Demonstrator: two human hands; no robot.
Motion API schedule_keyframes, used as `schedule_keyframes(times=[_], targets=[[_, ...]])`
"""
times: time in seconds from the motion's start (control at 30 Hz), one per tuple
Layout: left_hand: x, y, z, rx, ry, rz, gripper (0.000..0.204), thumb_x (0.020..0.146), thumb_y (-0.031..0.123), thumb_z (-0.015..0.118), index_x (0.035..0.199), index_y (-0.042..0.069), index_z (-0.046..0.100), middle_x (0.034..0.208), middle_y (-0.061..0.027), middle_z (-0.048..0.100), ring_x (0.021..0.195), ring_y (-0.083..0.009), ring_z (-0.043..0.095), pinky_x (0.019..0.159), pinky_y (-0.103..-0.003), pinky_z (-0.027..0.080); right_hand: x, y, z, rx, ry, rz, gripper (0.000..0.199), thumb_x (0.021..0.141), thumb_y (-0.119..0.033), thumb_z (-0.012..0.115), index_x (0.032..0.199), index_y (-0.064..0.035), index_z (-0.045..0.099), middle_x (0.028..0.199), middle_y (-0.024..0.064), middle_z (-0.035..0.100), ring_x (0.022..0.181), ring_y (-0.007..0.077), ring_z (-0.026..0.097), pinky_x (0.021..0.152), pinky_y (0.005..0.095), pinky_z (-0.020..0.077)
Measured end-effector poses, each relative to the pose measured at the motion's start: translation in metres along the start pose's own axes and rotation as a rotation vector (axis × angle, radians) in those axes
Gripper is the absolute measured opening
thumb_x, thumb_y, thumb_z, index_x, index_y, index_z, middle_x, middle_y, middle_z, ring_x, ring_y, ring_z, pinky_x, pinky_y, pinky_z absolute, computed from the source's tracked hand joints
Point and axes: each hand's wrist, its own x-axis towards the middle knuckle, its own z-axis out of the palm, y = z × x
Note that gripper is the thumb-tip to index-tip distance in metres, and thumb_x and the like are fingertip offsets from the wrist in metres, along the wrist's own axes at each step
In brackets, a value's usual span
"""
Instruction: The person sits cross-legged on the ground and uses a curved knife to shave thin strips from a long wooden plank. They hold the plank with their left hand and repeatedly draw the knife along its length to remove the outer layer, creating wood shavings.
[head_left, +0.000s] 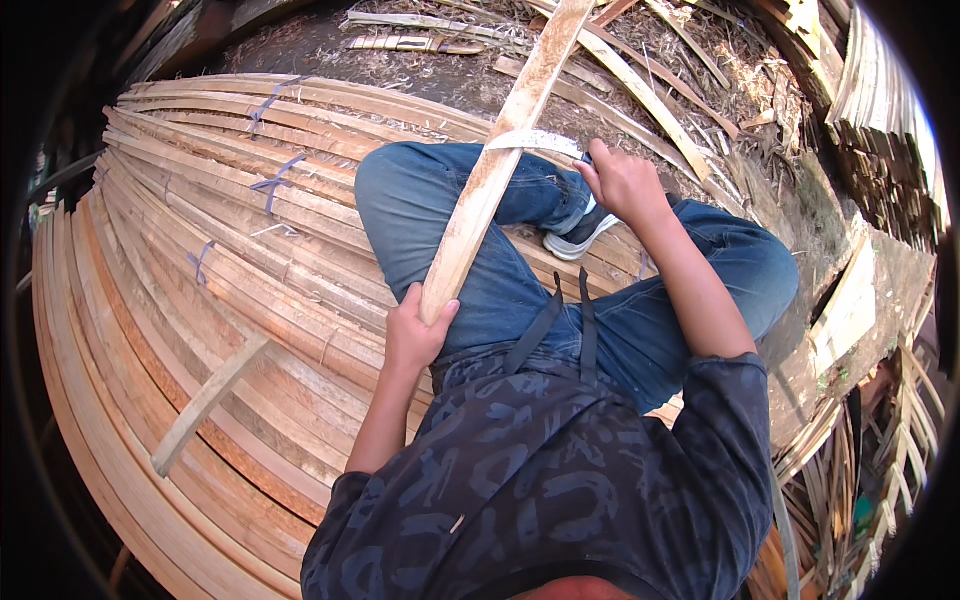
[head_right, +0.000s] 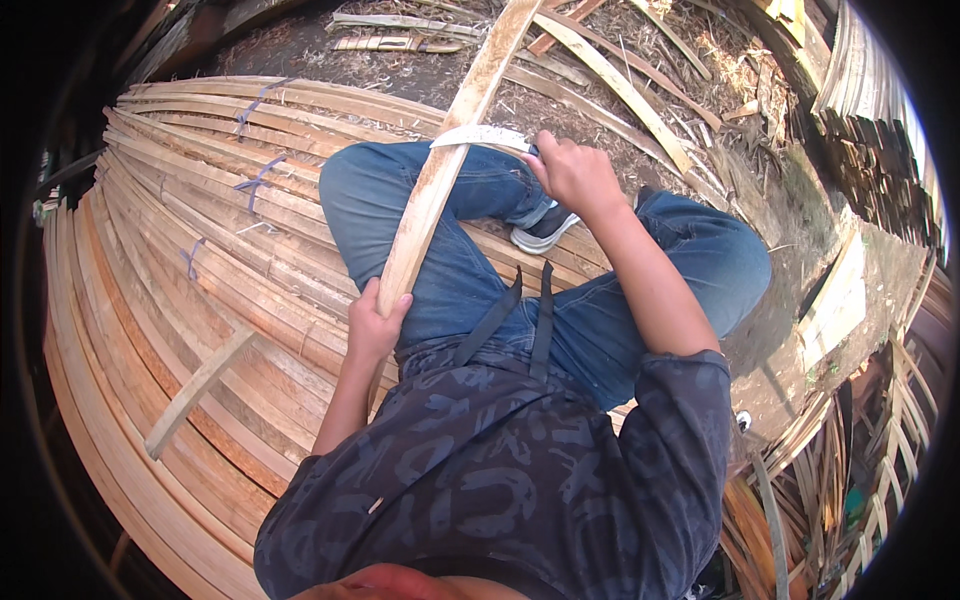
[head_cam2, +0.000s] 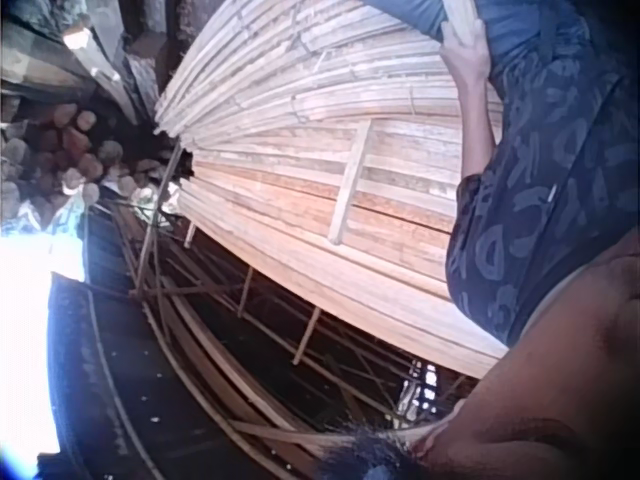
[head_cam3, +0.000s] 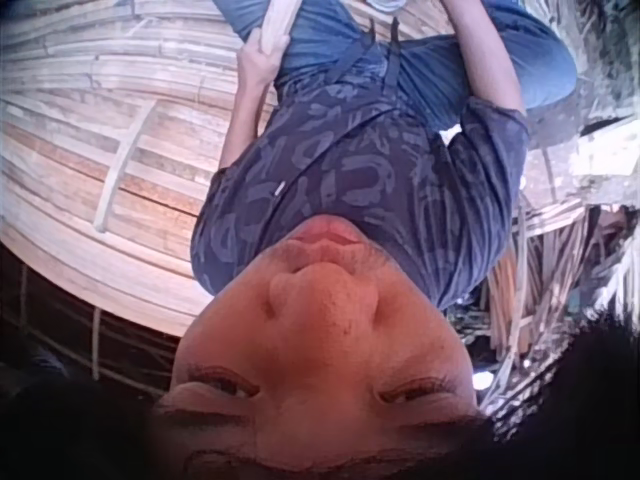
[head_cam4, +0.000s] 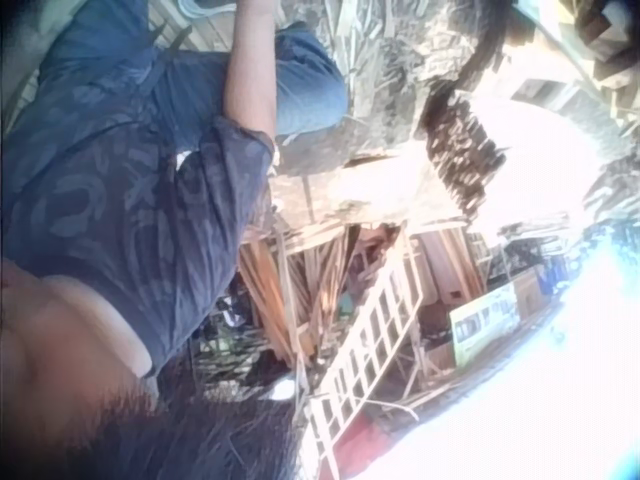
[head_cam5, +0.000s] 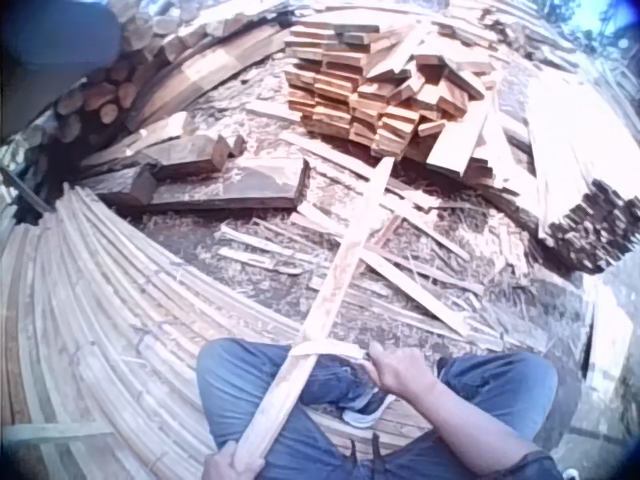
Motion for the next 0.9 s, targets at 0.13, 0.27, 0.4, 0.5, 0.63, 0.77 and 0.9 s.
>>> schedule_keyframes(times=[0.13,0.27,0.4,0.5,0.63,0.77,0.9], targets=[[0.001,0.005,0.002,0.000,0.015,-0.022,0.042,0.081,0.035,0.074,0.088,-0.001,0.054,0.071,-0.0281,0.063,0.073,-0.0445,0.066,0.060,-0.044,0.050,0.015,0.012,0.010,-0.049,0.102,-0.037,0.036,0.095,-0.046,0.053,0.092,-0.0096,0.053,0.066,0.0149,0.064,0.059,0.0350,0.066,0.050,0.0453,0.0521],[0.000,0.003,0.002,0.135,-0.006,-0.038,0.043,0.082,0.038,0.073,0.089,-0.001,0.055,0.072,-0.0290,0.063,0.073,-0.0454,0.065,0.060,-0.046,0.050,0.042,0.072,0.005,-0.053,0.170,0.369,0.041,0.099,-0.046,0.046,0.092,-0.0064,0.052,0.072,0.0210,0.066,0.067,0.0426,0.066,0.057,0.0522,0.0507],[0.002,-0.006,0.004,0.058,0.024,0.026,0.044,0.082,0.039,0.072,0.091,-0.001,0.056,0.073,-0.0283,0.064,0.073,-0.0460,0.065,0.061,-0.047,0.050,0.034,0.118,-0.010,0.042,0.330,0.568,0.045,0.099,-0.044,0.046,0.087,-0.0020,0.058,0.074,0.0254,0.066,0.075,0.0454,0.065,0.066,0.0548,0.0496],[-0.001,-0.008,0.006,0.042,0.045,0.052,0.043,0.082,0.038,0.072,0.093,-0.001,0.057,0.073,-0.0277,0.064,0.074,-0.0455,0.065,0.062,-0.046,0.051,0.024,0.100,-0.018,0.246,0.498,0.542,0.046,0.099,-0.042,0.047,0.081,-0.0007,0.058,0.070,0.0249,0.063,0.071,0.0465,0.062,0.064,0.0539,0.0468],[0.004,-0.006,-0.001,-0.060,-0.012,0.055,0.040,0.082,0.035,0.072,0.093,-0.002,0.058,0.074,-0.0262,0.065,0.075,-0.0436,0.066,0.063,-0.043,0.051,0.007,0.020,-0.021,0.305,0.158,0.358,0.040,0.098,-0.039,0.052,0.084,-0.0025,0.057,0.068,0.0207,0.064,0.067,0.0416,0.064,0.060,0.0513,0.0478],[0.007,-0.016,-0.003,-0.142,-0.070,0.056,0.036,0.085,0.030,0.071,0.098,-0.002,0.061,0.077,-0.0219,0.066,0.073,-0.0268,0.067,0.067,-0.036,0.050,-0.005,-0.022,-0.005,0.287,0.118,0.039,0.035,0.097,-0.038,0.054,0.086,-0.0048,0.053,0.066,0.0163,0.064,0.064,0.0374,0.065,0.056,0.0468,0.0502],[0.010,-0.019,-0.011,-0.251,-0.184,0.030,0.032,0.089,0.026,0.067,0.103,-0.002,0.062,0.080,-0.0091,0.064,0.076,-0.0134,0.056,0.070,-0.030,0.047,-0.007,-0.027,-0.009,0.248,0.099,-0.016,0.035,0.096,-0.040,0.053,0.087,-0.0056,0.052,0.066,0.0155,0.064,0.062,0.0362,0.065,0.053,0.0456,0.0506]])
